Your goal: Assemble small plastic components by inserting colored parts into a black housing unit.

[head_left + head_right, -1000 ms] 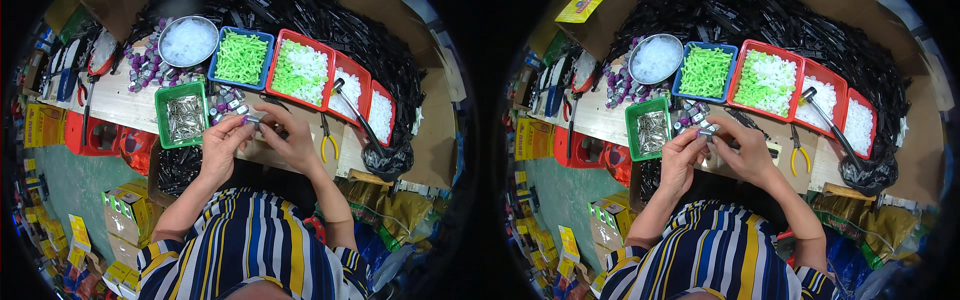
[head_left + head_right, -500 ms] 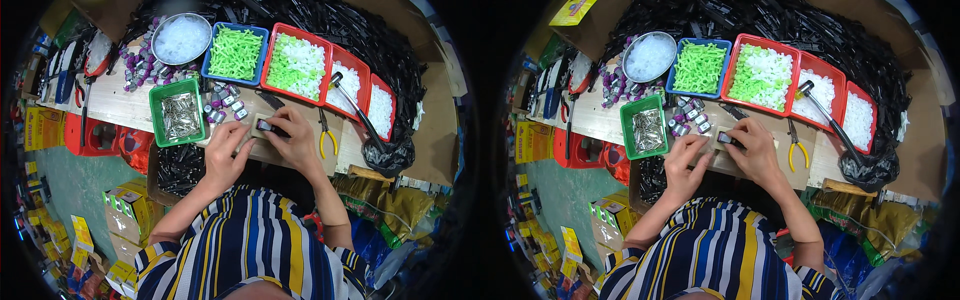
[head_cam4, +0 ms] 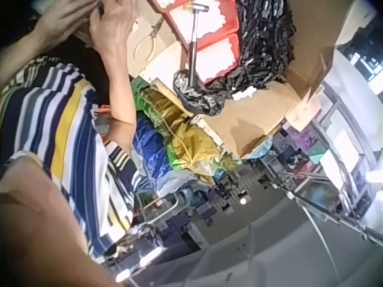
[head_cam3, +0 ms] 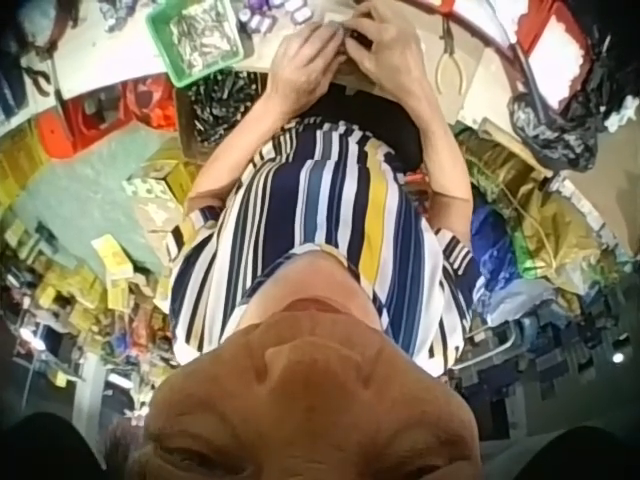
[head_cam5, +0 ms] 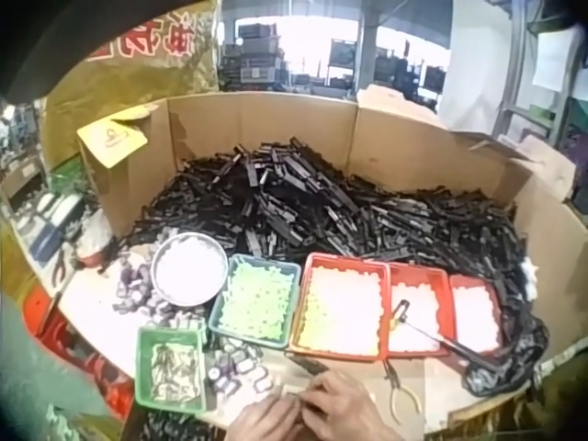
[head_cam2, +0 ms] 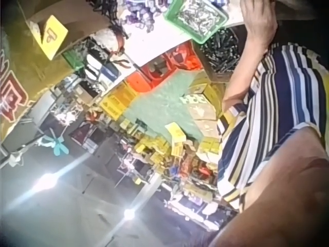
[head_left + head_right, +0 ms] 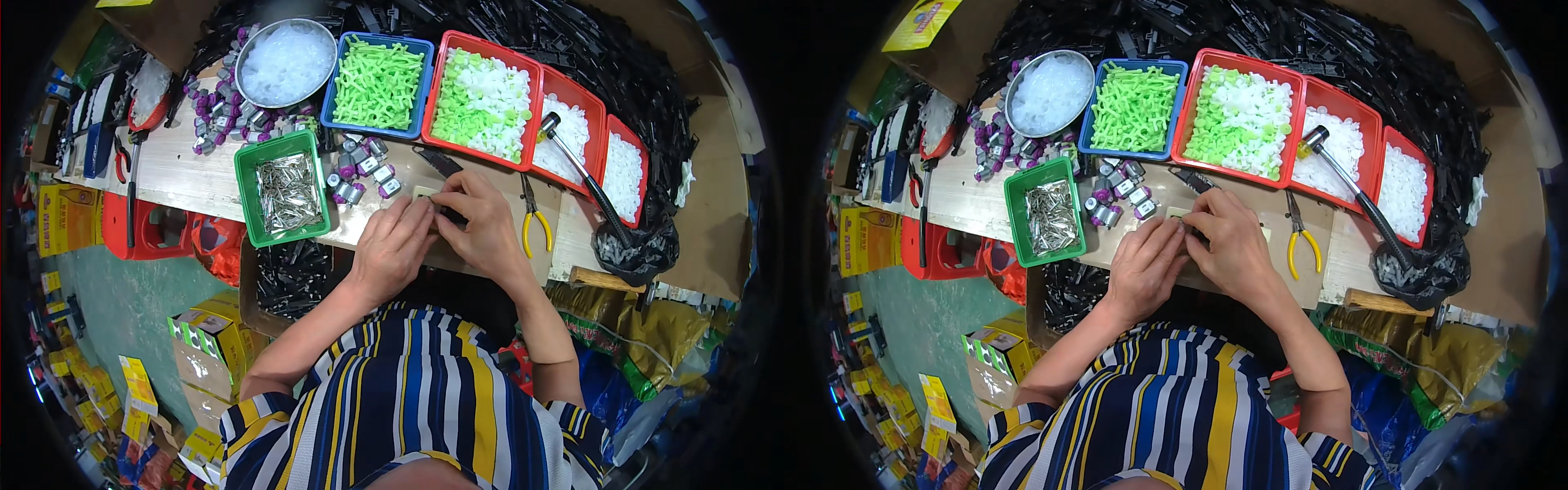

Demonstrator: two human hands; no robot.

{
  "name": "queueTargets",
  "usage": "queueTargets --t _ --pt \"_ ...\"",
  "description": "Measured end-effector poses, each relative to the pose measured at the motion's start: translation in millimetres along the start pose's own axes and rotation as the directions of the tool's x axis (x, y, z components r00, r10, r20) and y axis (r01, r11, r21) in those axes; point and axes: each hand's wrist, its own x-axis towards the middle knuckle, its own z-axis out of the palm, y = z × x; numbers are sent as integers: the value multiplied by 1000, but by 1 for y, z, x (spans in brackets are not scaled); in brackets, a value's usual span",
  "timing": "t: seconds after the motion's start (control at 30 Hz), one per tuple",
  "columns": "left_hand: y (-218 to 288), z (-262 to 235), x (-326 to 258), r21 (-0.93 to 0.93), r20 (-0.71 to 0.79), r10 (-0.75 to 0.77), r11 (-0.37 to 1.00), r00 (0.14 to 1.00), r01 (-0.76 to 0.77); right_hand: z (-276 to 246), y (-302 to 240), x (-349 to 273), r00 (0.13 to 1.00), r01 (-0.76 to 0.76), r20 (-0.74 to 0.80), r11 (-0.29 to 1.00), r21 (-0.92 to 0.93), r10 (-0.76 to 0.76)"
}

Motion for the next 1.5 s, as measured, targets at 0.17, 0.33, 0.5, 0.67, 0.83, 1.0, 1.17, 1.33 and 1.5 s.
queueTargets --t 0.17,0.33,0.5,0.67,0.83,1.0,1.17,1.33,1.5 --pt "-10 4 -7 85 9 69 994 998 -69 -2 2 -2 999 42 22 999 -17 -42" --pt "-7 2 -9 80 59 34 996 998 -39 -19 2 9 997 33 63 997 62 -37" --pt "4 -22 1 14 74 -8 1000 997 7 -44 20 49 989 99 -108 994 -36 -102" --pt "-15 -77 11 180 -137 -103 975 985 127 -36 37 80 1000 13 -19 942 -334 -21" --pt "-55 -115 14 364 -45 -315 879 948 309 -24 45 94 1000 25 2 938 -346 -26" --pt "-74 -111 9 387 52 -337 875 940 292 -24 46 98 999 12 33 939 -344 -1" --pt "-77 -116 11 315 54 -362 890 930 328 -37 38 92 997 -21 -83 990 -141 10" --pt "-67 -121 12 230 -25 -368 903 930 363 -37 22 74 983 -165 -41 963 212 178" --pt "-46 -118 19 151 -107 -316 932 943 329 -22 7 46 938 -292 57 693 659 341"
